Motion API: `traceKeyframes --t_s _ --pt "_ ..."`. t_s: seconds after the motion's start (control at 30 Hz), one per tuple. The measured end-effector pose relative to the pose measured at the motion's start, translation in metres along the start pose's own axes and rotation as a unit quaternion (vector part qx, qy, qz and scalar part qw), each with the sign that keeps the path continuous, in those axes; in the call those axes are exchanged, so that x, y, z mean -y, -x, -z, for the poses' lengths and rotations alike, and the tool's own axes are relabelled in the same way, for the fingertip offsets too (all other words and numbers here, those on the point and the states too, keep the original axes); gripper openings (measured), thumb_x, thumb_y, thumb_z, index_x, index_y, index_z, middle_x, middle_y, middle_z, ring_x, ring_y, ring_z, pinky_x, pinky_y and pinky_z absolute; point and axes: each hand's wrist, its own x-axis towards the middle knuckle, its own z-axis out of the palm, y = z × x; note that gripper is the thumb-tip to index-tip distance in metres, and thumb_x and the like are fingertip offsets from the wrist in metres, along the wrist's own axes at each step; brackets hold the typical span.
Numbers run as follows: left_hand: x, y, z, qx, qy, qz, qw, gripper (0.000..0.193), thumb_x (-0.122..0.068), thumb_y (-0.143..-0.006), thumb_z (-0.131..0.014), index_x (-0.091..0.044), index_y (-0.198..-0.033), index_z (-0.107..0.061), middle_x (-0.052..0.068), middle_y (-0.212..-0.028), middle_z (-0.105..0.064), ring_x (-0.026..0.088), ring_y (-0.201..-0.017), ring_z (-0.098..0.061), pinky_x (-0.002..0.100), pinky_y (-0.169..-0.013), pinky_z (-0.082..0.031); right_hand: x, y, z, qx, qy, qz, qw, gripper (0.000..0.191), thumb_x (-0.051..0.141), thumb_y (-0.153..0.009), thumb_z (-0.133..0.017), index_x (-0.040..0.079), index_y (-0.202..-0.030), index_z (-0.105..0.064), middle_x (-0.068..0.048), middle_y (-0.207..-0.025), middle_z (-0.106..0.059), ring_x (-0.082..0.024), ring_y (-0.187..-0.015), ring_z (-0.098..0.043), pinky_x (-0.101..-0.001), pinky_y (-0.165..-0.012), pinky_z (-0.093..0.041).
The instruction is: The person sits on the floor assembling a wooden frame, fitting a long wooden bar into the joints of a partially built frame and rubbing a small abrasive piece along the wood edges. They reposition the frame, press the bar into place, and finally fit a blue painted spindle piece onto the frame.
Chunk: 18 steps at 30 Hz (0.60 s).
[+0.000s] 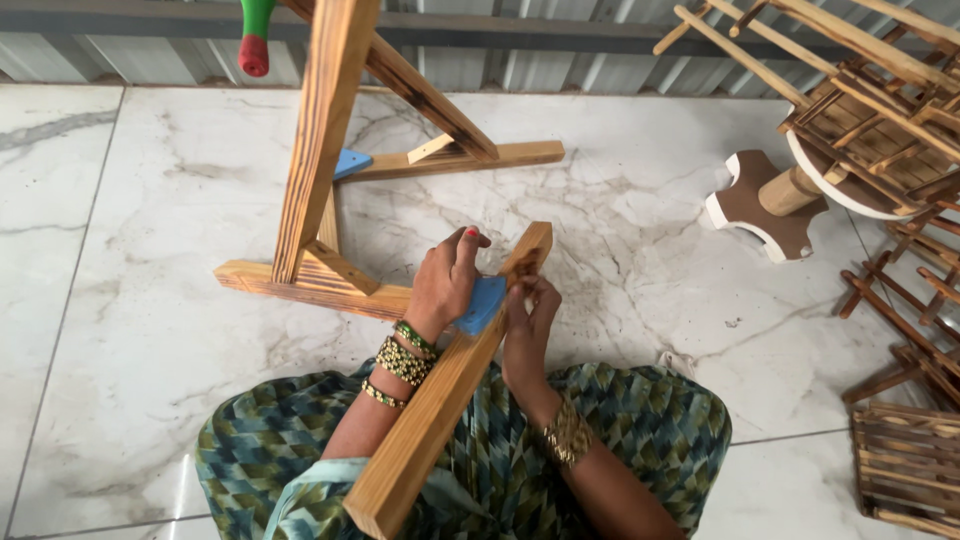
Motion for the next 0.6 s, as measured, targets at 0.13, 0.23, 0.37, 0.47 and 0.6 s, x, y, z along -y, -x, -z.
traceKeyframes --t_s 0.13,0.23,0.37,0.47,0.6 --pt "0.014 -0.006 -0.016 0.009 -0.042 -0.014 0.999 0.058 -0.048 -0.103 -0.032 -0.008 -0.105 -0.074 0.019 -0.074 -0.070 0.041 -0.088 -0.069 0.048 -0.081 -0.052 -0.049 -0.019 -0.002 -0.085 -0.199 -0.137 0.966 0.018 0.018 -0.106 -0.055 0.005 -0.117 -0.051 -0.007 -0.111 -0.053 -0.013 -0.096 -0.055 -0.0324 -0.085 -0.051" --pt "0.033 -0.016 -0.029 0.036 -0.059 -0.003 0.998 0.058 -0.047 -0.103 -0.031 -0.008 -0.106 -0.074 0.019 -0.084 -0.073 0.043 -0.093 -0.068 0.049 -0.085 -0.051 -0.067 -0.023 0.000 -0.113 -0.213 -0.165 0.956 0.015 0.016 -0.105 -0.056 0.004 -0.113 -0.053 -0.004 -0.103 -0.059 -0.011 -0.089 -0.058 -0.0309 -0.080 -0.053" --pt "0.069 -0.025 -0.037 0.108 -0.082 -0.076 0.988 0.051 -0.044 -0.104 -0.034 -0.007 -0.112 -0.069 0.022 -0.095 -0.072 0.045 -0.094 -0.065 0.052 -0.082 -0.050 -0.074 -0.022 0.007 -0.105 -0.143 -0.231 0.957 0.016 0.018 -0.104 -0.056 0.004 -0.111 -0.059 -0.004 -0.099 -0.062 -0.011 -0.086 -0.058 -0.0293 -0.076 -0.051" --pt "0.092 -0.033 -0.036 0.137 -0.127 -0.202 0.961 0.038 -0.034 -0.101 -0.045 -0.006 -0.123 -0.060 0.023 -0.112 -0.069 0.045 -0.094 -0.065 0.051 -0.079 -0.051 -0.081 -0.023 0.013 -0.090 -0.230 -0.330 0.911 0.019 0.021 -0.100 -0.052 0.007 -0.110 -0.061 -0.001 -0.103 -0.071 -0.011 -0.087 -0.064 -0.0311 -0.069 -0.048" --pt "0.103 -0.037 -0.032 0.138 -0.150 -0.303 0.931 0.036 -0.021 -0.097 -0.057 -0.006 -0.129 -0.052 0.017 -0.126 -0.066 0.038 -0.087 -0.070 0.047 -0.076 -0.054 -0.104 -0.024 0.020 -0.089 -0.201 -0.342 0.914 0.015 0.019 -0.104 -0.055 0.009 -0.113 -0.062 -0.001 -0.101 -0.065 -0.012 -0.086 -0.058 -0.0318 -0.073 -0.046"
